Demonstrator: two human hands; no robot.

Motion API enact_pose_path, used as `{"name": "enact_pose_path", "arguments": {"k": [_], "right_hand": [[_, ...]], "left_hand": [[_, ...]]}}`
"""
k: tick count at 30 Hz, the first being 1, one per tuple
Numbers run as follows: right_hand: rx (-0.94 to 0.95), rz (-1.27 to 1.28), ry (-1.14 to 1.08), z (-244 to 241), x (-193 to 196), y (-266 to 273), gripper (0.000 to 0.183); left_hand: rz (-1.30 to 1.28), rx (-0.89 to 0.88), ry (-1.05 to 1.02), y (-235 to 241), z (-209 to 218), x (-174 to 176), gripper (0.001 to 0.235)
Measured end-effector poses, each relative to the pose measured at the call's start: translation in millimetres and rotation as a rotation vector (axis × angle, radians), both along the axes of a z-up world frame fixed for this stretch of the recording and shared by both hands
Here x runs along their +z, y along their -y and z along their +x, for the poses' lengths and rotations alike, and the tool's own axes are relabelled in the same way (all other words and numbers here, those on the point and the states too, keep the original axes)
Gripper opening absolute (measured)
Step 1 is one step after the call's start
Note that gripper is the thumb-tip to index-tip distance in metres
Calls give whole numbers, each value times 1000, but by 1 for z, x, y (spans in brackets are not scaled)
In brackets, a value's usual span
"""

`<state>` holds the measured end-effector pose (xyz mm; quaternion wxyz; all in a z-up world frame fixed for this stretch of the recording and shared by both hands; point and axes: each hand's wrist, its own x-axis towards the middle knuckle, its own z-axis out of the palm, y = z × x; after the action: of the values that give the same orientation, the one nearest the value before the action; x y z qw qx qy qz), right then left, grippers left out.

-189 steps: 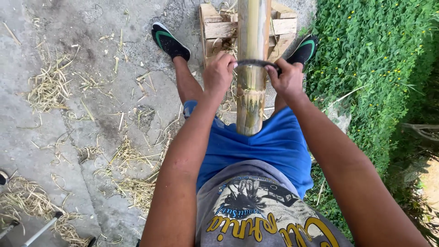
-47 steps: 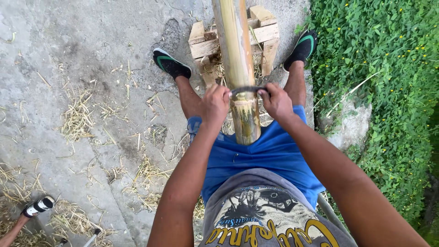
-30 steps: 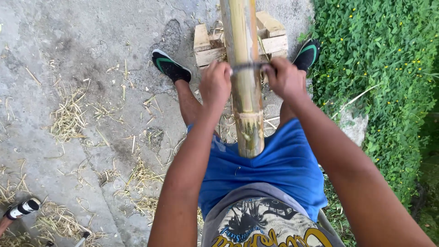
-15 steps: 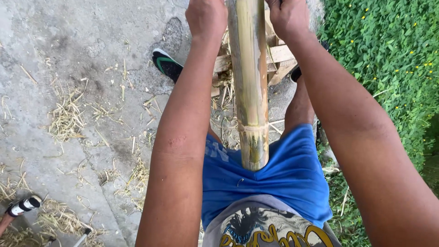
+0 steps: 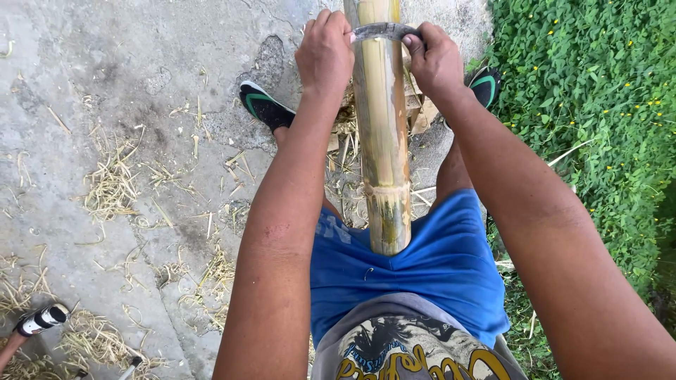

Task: Strip the outer layer of a bamboo stalk using a curved knife.

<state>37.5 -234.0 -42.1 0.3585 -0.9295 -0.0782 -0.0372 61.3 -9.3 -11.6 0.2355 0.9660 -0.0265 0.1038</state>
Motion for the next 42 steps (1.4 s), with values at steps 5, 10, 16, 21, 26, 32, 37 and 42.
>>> {"name": "enact_pose_path", "arguments": {"k": [5, 10, 16, 21, 26, 32, 37, 42], "right_hand": [[-59, -61, -161, -18, 13, -1, 36], [-18, -39, -147, -42, 16, 3, 40], [-47, -3, -174, -86, 36, 2, 36], [-42, -18, -201, -142, 35, 6, 34], [-37, -34, -270, -223, 44, 15, 32], [80, -114, -450, -239, 67, 16, 30], [-24, -28, -223, -142, 36, 11, 28], [-26, -47, -169, -34, 47, -4, 30]], "left_hand": [[5, -4, -57, 3, -17, 4, 16], [10, 9, -130, 3, -45, 13, 14], [-32, -13, -235, 4, -88, 17, 13], [-32, -37, -302, 3, -147, 20, 14], [-111, -72, -366, 1, -239, 36, 12], [-221, -21, -451, 0, -273, 26, 9], [-194, 29, -130, 3, -169, 18, 11], [-149, 43, -205, -2, -52, 18, 12]]}}
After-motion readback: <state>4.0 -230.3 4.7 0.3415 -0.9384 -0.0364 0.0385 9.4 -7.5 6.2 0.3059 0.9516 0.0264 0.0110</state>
